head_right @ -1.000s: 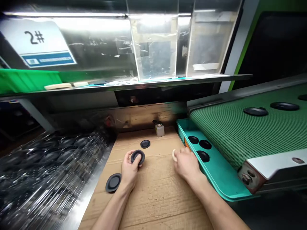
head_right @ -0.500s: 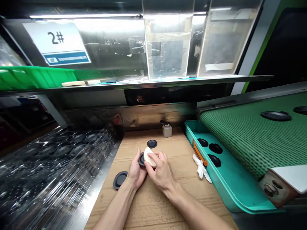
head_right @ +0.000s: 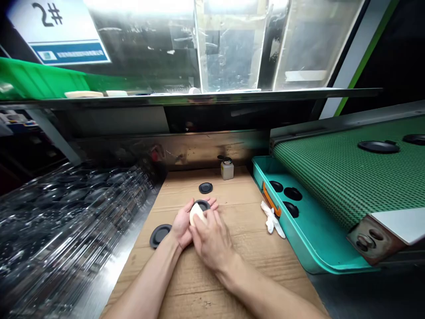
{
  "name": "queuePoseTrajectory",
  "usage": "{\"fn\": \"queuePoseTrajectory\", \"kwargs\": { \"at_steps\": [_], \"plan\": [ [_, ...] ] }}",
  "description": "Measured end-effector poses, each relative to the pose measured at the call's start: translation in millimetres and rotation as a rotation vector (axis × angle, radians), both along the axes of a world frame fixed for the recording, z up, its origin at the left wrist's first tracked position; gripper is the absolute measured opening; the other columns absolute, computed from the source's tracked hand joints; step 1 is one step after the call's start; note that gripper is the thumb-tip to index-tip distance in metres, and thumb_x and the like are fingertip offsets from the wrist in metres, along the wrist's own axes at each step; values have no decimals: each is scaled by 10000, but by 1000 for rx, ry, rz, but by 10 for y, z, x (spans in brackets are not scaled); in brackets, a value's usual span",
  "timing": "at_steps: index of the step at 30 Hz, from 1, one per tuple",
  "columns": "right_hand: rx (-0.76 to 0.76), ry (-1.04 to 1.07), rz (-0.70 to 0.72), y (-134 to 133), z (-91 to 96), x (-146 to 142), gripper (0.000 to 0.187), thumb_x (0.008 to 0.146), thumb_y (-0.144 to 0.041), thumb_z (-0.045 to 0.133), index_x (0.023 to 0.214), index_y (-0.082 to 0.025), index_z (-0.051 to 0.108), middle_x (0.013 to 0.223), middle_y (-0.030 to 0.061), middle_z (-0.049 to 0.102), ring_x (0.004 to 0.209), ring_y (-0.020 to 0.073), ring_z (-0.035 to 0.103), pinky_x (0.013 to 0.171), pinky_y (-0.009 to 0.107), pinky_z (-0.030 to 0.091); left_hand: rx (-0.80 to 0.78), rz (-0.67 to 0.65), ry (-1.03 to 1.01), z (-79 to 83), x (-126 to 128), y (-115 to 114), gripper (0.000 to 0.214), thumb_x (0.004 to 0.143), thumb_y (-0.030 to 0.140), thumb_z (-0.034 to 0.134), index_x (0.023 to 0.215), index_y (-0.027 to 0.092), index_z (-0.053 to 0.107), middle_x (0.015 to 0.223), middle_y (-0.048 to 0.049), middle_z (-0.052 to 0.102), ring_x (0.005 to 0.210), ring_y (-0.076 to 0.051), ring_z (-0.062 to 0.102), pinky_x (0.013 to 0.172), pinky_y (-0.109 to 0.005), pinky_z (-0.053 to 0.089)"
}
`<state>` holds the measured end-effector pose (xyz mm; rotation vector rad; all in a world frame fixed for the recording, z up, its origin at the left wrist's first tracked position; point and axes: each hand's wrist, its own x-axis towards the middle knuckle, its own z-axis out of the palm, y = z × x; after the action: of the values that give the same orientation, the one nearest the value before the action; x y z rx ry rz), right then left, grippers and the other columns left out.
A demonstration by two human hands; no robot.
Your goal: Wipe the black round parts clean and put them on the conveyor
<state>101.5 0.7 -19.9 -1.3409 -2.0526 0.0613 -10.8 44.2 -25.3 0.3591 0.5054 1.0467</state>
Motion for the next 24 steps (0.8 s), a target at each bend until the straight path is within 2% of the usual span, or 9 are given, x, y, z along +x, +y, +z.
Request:
{"fn": "queuePoseTrajectory", "kwargs": {
  "at_steps": [4,8,12,15,16,19,20,23,24],
  "plan": [
    [-2,59,-133,51,14,48,297,925,-323,433,1137,-249,626,1002,107,520,940,240,473,772,340,435,44,-5,-1,-10,36,-15,363,909,336,451,1129,83,591,1199,-174,632,1148,-277,581,1029,-435,428],
    [-32,34,-17,49,8,65,308,916,-338,450,1177,-274,601,1025,102,516,930,238,478,749,331,440,-3,20,44,-1,39,-13,357,914,341,442,1122,90,587,1196,-173,635,1125,-275,597,1007,-449,449],
    [-49,65,-153,42,4,75,298,923,-319,439,1149,-245,620,997,112,524,937,243,484,777,346,436,28,55,37,3,25,-1,332,920,321,429,1061,82,613,1162,-173,650,1117,-267,601,999,-430,461],
    [-32,26,-17,25,11,76,317,917,-339,452,1194,-265,588,1043,109,525,933,239,482,772,341,436,2,49,27,0,24,0,316,908,315,453,1071,94,612,1193,-167,636,1120,-269,600,991,-435,470],
    [-30,22,-10,24,16,79,314,915,-342,456,1190,-269,589,1047,107,525,933,238,482,766,336,436,5,49,23,-1,25,-1,316,908,311,454,1074,92,610,1204,-170,629,1120,-268,599,991,-434,470],
    [-66,67,-160,17,23,85,288,935,-330,422,1112,-243,631,963,103,532,903,228,491,771,332,432,27,77,24,-3,27,-5,308,912,293,443,1055,78,612,1192,-182,631,1107,-263,606,989,-424,473],
    [-69,68,-161,7,17,81,286,935,-327,419,1104,-243,635,960,102,529,906,227,492,777,331,431,18,85,28,-4,25,-6,305,912,291,444,1054,79,610,1187,-181,633,1103,-262,608,985,-425,476],
    [-48,45,-25,-5,-25,75,289,902,-339,477,1154,-281,608,1036,95,515,956,231,489,786,326,434,-22,66,28,-6,9,-1,313,905,297,455,1086,84,598,1196,-180,628,1107,-268,607,976,-435,482],
    [-51,61,-21,16,-40,90,290,889,-341,500,1154,-288,605,1037,90,515,960,230,493,788,327,436,-15,55,24,-6,4,4,322,907,300,452,1097,84,596,1196,-182,628,1108,-269,606,974,-437,483]
  ]
}}
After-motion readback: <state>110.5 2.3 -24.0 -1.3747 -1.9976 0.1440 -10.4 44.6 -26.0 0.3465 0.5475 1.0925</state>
